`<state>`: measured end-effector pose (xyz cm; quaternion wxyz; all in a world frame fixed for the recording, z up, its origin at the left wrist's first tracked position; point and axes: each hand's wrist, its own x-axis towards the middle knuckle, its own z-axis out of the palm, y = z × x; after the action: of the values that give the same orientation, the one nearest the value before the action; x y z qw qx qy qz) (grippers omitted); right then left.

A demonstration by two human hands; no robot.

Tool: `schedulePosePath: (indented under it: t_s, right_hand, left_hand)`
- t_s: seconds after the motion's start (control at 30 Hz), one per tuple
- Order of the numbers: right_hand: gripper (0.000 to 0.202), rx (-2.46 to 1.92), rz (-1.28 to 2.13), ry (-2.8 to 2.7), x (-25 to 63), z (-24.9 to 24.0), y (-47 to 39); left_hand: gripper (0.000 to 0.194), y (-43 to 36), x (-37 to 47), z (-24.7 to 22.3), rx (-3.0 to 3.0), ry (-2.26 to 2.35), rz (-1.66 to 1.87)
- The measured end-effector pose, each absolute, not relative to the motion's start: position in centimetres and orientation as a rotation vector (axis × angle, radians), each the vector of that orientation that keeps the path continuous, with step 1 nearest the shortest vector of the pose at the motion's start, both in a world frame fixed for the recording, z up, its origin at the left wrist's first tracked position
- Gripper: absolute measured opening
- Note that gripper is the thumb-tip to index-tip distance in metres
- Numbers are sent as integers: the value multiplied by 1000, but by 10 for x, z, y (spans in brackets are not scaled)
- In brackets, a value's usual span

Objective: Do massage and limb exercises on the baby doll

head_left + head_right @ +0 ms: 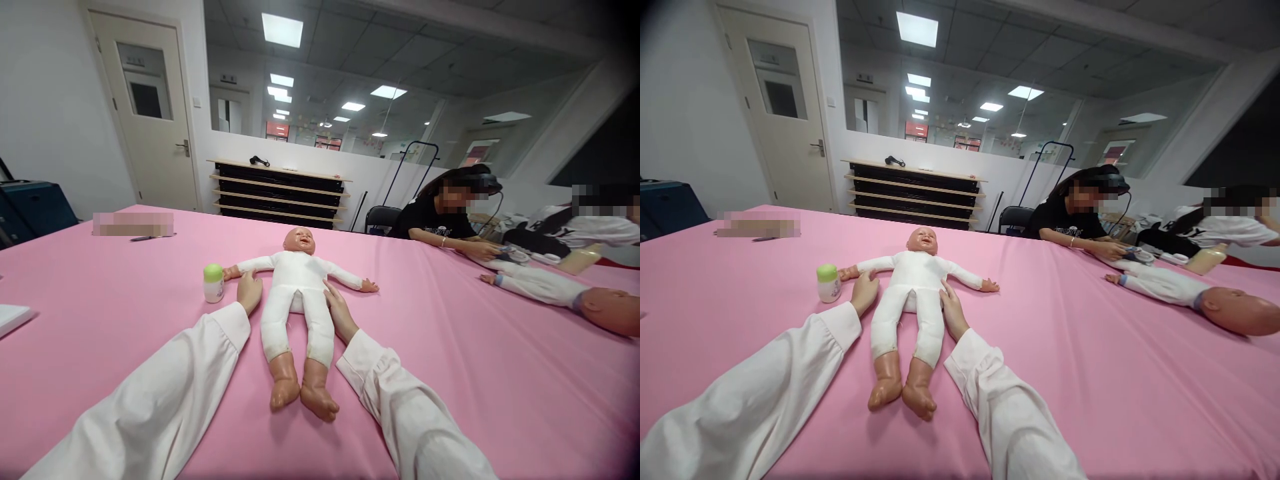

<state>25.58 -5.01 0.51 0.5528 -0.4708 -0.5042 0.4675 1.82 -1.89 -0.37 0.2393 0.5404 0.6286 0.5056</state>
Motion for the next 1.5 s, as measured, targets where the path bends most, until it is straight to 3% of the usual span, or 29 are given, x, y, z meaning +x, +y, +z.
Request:
schedulePosePath:
  t_s: [0.67,0.93,1.5]
  right_hand:
    - [39,-1018,1133,-1108,253,11,-55]
    - [37,-946,1219,-1042,255,2,-47]
    - [39,-1000,1300,-873,259,2,-44]
  left_hand:
    - [52,-25,20,1,1690,1839,1186]
    - [30,-35,23,4,2045,1583,881]
    - [32,-39,24,7,2054,1603,872]
